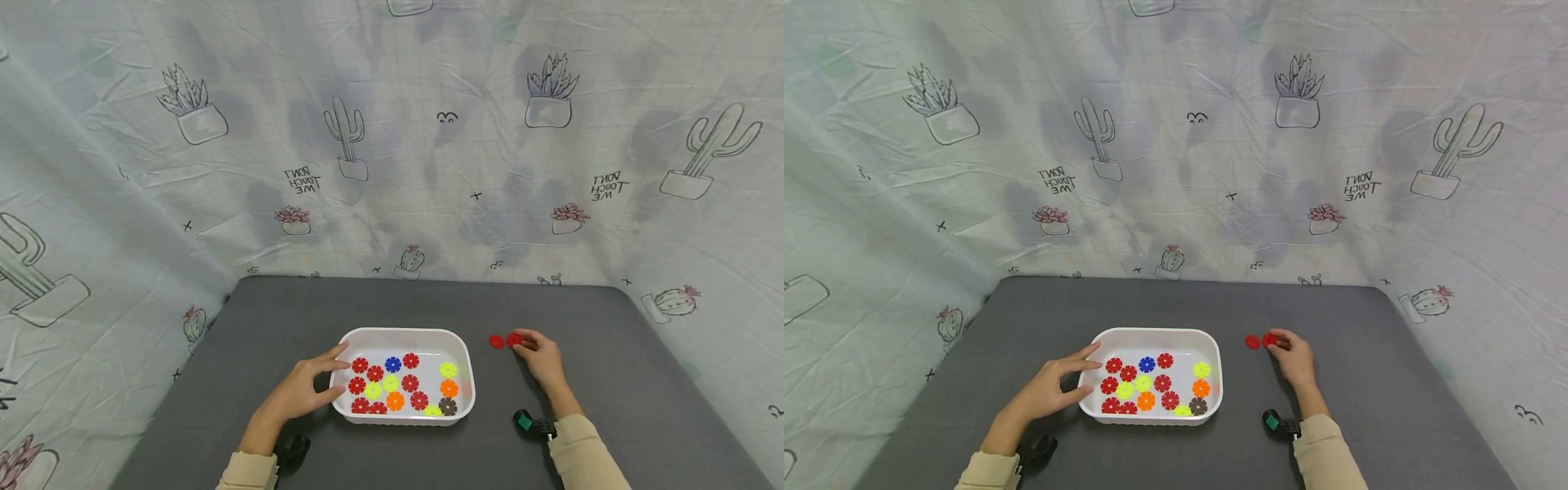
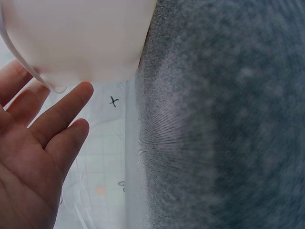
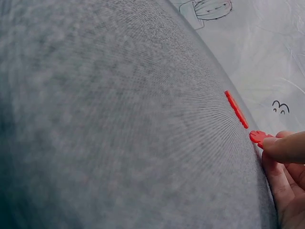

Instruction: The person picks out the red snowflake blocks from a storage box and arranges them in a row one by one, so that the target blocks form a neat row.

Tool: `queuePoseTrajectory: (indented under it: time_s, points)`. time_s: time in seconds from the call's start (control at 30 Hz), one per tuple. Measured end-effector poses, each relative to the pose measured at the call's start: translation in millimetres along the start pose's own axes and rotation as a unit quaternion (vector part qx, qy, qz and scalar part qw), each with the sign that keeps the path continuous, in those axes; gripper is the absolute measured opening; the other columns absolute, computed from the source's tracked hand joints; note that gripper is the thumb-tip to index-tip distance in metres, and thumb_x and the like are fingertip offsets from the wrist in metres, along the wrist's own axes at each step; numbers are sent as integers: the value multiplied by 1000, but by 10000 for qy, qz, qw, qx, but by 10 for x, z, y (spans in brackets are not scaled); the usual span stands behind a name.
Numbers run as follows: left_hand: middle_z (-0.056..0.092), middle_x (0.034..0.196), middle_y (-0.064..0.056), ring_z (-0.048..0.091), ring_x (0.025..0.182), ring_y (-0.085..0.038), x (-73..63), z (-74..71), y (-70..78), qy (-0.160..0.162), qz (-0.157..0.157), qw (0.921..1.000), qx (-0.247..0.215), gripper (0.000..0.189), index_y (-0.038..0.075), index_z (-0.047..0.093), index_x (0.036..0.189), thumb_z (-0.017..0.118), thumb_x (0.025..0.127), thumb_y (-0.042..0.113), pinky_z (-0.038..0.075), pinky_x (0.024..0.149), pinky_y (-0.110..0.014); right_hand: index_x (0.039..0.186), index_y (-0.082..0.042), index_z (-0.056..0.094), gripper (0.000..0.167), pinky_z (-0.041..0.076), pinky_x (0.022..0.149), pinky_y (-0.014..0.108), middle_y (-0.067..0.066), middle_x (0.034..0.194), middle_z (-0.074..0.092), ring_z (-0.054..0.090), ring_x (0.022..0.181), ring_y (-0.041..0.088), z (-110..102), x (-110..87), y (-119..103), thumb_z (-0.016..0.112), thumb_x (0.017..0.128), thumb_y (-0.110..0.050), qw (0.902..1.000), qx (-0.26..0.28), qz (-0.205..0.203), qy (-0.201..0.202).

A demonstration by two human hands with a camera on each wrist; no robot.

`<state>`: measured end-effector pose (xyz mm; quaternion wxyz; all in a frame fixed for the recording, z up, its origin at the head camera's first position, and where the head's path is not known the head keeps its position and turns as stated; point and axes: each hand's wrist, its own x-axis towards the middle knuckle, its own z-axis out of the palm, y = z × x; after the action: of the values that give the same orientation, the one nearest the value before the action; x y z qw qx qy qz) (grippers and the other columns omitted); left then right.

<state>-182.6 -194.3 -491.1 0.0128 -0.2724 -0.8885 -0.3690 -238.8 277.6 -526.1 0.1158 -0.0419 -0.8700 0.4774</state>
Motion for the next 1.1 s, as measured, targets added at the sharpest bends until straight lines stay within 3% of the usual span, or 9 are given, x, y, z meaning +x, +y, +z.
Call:
queuePoseTrajectory:
  time_s: [0.2,0.3,0.43,0.53,0.7,0.77,0.93,1.1]
  points:
    - [43,147,-4,47,130,-31,2,-3,1,7,-21,10000,-25,42,11,66,122,67,84,30,40,100,-59,119,1,63,34,43,70,5,22,109,67,55,82,-9,21,12,22,67,86,-6,9991,-358,-187,135]
    - [43,147,-4,47,130,-30,6,-4,0,12,-5,10000,-9,42,11,66,122,67,84,30,40,100,-59,120,2,62,35,42,72,3,23,112,65,63,92,10,28,7,16,67,86,-5,9988,-393,-250,165]
    - [44,147,-4,48,130,-31,10,-5,1,20,9,10000,28,42,11,66,121,68,84,30,40,100,-59,121,2,61,35,39,73,1,23,115,64,61,103,32,35,-3,3,66,87,-5,9989,-390,-234,145]
    - [44,147,-5,48,130,-30,10,-5,1,26,2,10000,52,42,11,66,121,68,84,30,40,100,-59,121,2,61,35,38,73,-1,23,115,63,61,103,30,37,-14,-7,66,87,-4,9992,-334,-183,156]
    - [44,147,-5,48,130,-30,7,-1,-6,18,7,10000,85,42,11,66,121,68,84,30,40,100,-58,121,5,60,36,39,73,-2,25,117,63,62,97,14,29,-29,-22,67,86,-5,9994,-121,-219,244]
    - [44,147,-5,48,130,-30,7,0,-8,15,12,10000,92,42,11,66,121,68,84,30,40,100,-58,122,6,59,38,39,74,-2,26,119,62,62,99,17,27,-34,-32,67,86,-6,9994,-12,-250,236]
    - [44,147,-5,48,130,-30,6,6,-16,39,59,9999,80,42,11,66,121,69,84,29,40,100,-58,129,7,53,46,37,77,-3,28,126,57,55,115,38,26,-54,-101,66,88,-11,9990,365,-273,-3]
    - [44,147,-4,47,130,-30,0,14,-24,62,98,9999,99,42,10,66,121,69,84,29,40,100,-58,132,7,50,50,39,80,-1,28,130,54,53,119,41,64,-89,-254,67,88,-13,9963,635,-516,-272]
